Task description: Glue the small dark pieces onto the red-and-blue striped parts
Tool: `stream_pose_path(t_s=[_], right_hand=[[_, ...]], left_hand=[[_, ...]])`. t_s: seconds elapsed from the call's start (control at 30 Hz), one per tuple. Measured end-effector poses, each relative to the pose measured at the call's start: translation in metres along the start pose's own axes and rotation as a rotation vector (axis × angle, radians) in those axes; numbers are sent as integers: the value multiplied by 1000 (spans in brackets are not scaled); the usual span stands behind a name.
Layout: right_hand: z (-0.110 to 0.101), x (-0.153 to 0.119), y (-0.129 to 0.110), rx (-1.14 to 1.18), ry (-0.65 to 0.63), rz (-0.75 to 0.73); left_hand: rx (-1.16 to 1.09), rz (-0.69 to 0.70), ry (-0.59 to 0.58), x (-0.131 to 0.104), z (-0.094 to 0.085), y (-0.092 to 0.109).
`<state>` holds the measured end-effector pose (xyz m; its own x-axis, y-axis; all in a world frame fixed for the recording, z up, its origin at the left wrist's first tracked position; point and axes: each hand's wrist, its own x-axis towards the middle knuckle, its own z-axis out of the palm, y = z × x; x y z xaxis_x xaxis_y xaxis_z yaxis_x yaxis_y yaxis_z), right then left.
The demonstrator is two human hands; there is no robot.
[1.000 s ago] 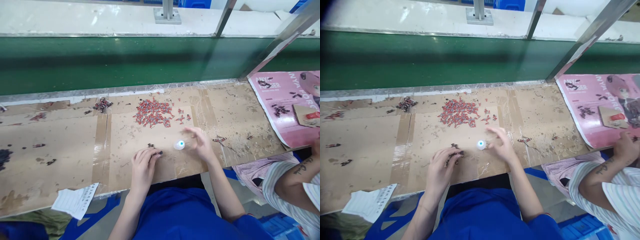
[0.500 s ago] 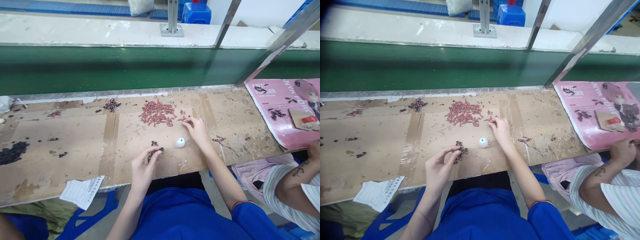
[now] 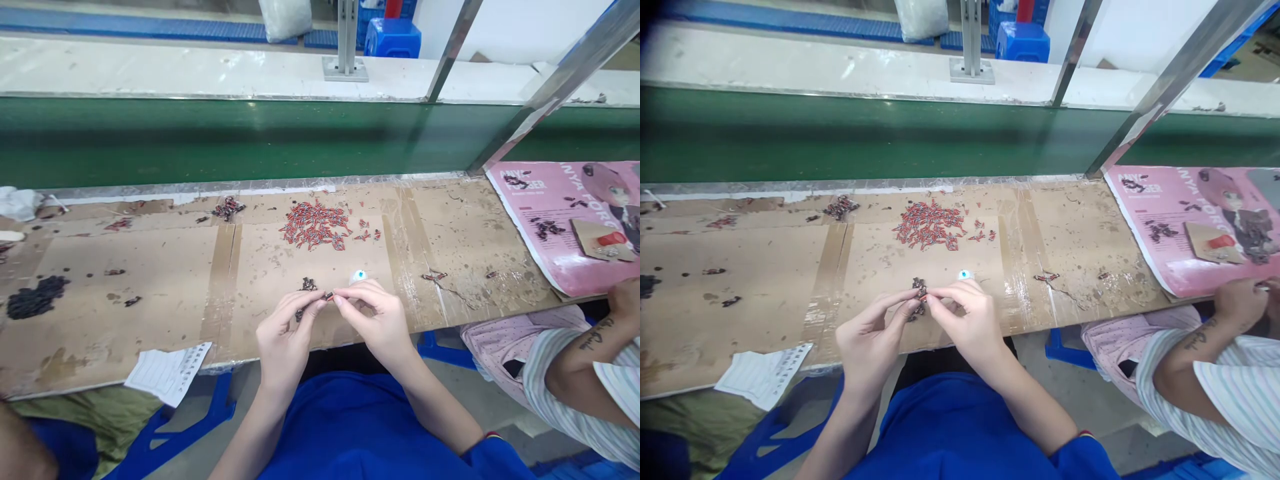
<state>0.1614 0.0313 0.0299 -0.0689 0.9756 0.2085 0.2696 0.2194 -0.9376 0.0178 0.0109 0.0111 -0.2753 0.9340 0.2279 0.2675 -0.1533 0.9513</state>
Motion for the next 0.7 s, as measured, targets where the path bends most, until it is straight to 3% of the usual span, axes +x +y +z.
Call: stream_pose_path(t_s=[0.27, 0.47, 0.6, 0.7], right_hand=[[0, -2, -1, 3, -1, -8], [1, -6, 3, 114, -52, 151], [1, -7, 6, 145, -41, 233], [2, -7, 6, 104, -16, 188]], left_hand=[[3, 44, -6, -3, -2, 2], [-50, 105, -26, 0, -1, 0], [-134, 9, -98, 3, -3, -2], [-161, -76, -165, 2, -5, -2]])
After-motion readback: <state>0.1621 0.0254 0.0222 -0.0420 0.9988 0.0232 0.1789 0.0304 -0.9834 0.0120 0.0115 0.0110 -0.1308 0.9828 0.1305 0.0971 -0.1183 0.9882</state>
